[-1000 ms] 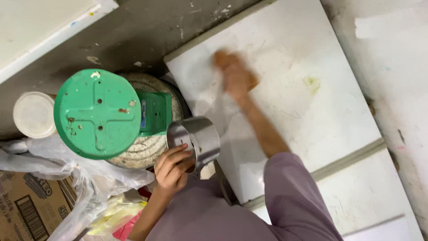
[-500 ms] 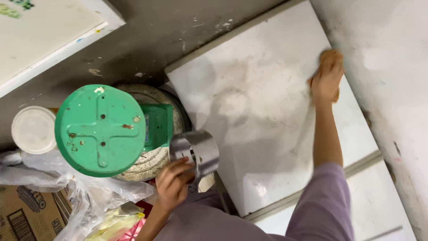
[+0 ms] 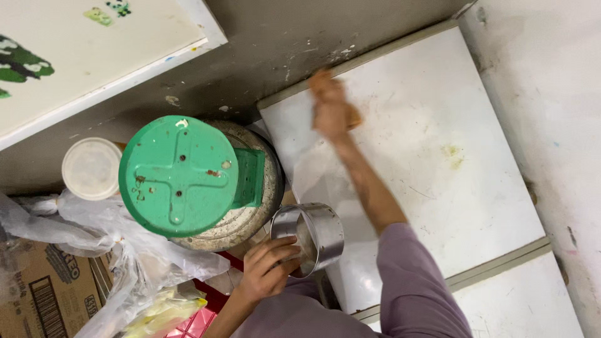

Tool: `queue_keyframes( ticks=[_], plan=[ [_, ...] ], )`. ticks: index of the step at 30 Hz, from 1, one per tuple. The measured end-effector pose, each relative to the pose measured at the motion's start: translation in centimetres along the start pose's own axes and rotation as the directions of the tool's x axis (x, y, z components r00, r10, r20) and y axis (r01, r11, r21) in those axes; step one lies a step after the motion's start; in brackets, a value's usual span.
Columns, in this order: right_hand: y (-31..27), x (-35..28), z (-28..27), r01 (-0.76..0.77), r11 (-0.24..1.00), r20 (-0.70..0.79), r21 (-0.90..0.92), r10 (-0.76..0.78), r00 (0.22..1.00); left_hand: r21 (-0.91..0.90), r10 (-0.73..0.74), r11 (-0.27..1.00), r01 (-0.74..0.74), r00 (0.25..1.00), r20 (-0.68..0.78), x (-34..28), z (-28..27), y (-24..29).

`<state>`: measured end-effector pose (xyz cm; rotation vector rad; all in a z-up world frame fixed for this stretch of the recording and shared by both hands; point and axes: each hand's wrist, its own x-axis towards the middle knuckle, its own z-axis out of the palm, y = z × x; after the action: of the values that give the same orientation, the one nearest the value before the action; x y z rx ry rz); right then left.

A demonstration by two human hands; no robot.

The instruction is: The person places a bag of dough into a freezer, discards debris from a white tray into a bin, wipes a workstation and a metal ring with a cloth, and cuts a plastic bag using shears.

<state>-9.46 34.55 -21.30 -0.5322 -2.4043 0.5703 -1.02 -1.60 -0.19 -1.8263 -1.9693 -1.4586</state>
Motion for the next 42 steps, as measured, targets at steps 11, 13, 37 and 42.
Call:
queue_keyframes(
  ticks=[11, 13, 37, 42],
  plan=[
    [-8.7, -7.7, 0.5, 0.253, 0.957, 0.275, 0.139, -0.283, 0.919, 0.089, -0.043, 0.995, 0.051, 0.996, -0.082, -5.1, -2.4, 7.9],
    [-9.7, -12.1, -1.7, 0.213, 0.968, 0.217, 0.134, -0.238, 0.947, 0.090, -0.017, 0.996, 0.026, 0.995, -0.102, -6.3, -2.1, 9.4],
    [20.4, -37.8, -39.3, -0.536, 0.723, -0.216, -0.436, 0.494, 0.842, -0.134, -0.004, 0.991, 0.009, 0.999, 0.037, -7.4, 5.6, 14.6],
    [25.3, -29.2, -32.1, -0.517, 0.691, -0.306, -0.506, 0.416, 0.856, -0.138, -0.005, 0.990, 0.018, 0.995, 0.097, -3.6, 6.1, 7.5]
  ],
)
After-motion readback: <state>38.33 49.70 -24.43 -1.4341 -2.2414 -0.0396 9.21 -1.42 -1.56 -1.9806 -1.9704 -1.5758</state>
